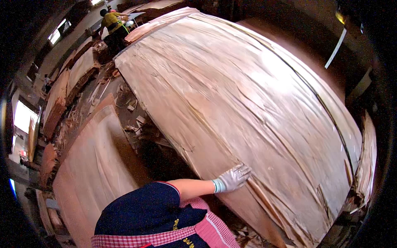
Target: The person uses a utility knife to cut strips from a stack of wood veneer sheets, applies adhesive tape to join the pieces, and removes excess wood fragments by hand.
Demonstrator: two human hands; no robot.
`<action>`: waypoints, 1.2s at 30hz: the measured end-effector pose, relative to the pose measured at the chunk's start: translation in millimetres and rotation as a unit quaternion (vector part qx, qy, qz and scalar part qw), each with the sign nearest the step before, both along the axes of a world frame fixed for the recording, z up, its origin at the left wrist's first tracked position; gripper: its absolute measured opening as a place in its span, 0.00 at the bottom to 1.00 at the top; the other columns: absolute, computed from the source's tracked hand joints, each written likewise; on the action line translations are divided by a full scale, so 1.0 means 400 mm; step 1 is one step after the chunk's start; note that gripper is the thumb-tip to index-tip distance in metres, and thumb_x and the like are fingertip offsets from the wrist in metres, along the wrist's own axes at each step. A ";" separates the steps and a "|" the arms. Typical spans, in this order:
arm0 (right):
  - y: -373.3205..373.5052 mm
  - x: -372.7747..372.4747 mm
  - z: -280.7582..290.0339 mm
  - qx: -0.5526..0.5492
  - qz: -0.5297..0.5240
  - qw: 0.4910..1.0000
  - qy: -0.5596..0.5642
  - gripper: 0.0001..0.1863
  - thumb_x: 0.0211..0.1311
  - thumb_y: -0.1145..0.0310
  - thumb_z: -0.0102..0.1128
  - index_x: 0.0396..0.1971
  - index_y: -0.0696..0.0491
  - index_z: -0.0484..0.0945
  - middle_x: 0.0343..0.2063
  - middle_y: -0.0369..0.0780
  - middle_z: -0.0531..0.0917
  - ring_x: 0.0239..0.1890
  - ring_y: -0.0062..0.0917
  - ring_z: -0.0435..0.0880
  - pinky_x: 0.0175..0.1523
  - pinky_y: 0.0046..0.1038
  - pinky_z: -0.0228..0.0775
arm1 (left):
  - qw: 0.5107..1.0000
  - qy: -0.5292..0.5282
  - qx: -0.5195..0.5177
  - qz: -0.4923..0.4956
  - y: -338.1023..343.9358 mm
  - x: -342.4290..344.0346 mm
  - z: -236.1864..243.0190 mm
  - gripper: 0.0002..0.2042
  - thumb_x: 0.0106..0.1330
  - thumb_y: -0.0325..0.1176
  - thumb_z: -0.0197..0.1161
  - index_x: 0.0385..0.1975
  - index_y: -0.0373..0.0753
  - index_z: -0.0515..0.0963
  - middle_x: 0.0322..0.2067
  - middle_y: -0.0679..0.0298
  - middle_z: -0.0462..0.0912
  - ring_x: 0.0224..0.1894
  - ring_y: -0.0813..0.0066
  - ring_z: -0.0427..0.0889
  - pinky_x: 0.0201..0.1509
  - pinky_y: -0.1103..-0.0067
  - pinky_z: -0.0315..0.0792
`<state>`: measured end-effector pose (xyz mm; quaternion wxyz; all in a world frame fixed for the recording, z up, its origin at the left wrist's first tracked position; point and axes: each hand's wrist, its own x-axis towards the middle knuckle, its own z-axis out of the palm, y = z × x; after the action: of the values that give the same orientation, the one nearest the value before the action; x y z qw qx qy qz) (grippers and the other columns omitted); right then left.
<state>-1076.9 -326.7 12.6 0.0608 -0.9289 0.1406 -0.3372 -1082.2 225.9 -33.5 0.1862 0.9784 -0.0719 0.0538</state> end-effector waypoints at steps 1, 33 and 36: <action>0.025 0.014 0.007 0.025 0.008 0.999 0.018 0.25 0.57 0.57 0.63 0.44 0.64 0.74 0.33 0.56 0.81 0.33 0.48 0.81 0.36 0.47 0.73 | 1.000 -0.014 -0.003 0.006 -0.009 -0.002 0.001 0.29 0.71 0.45 0.45 0.66 0.33 0.58 0.68 0.52 0.57 0.71 0.59 0.54 0.75 0.64 0.44; 1.415 1.529 0.748 0.508 0.498 0.701 -0.039 0.14 0.56 0.57 0.70 0.29 0.48 0.74 0.15 0.27 0.68 0.14 0.12 0.65 0.19 0.20 0.53 | 0.931 -0.138 -0.239 0.240 0.480 0.226 0.342 0.12 0.64 0.24 0.53 0.46 0.30 0.74 0.41 0.50 0.80 0.47 0.56 0.78 0.52 0.68 0.71; 1.447 1.584 0.743 0.530 0.506 0.679 -0.043 0.09 0.60 0.62 0.67 0.30 0.50 0.77 0.16 0.28 0.71 0.15 0.13 0.66 0.19 0.20 0.55 | 0.953 -0.142 -0.206 0.172 0.520 0.364 0.346 0.12 0.63 0.26 0.55 0.45 0.31 0.75 0.41 0.52 0.80 0.46 0.56 0.79 0.51 0.67 0.71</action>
<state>-443.2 252.3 309.8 0.7102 -0.6551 -0.1989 -0.1639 -936.8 433.8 104.9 0.3589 0.8987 0.0845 0.2375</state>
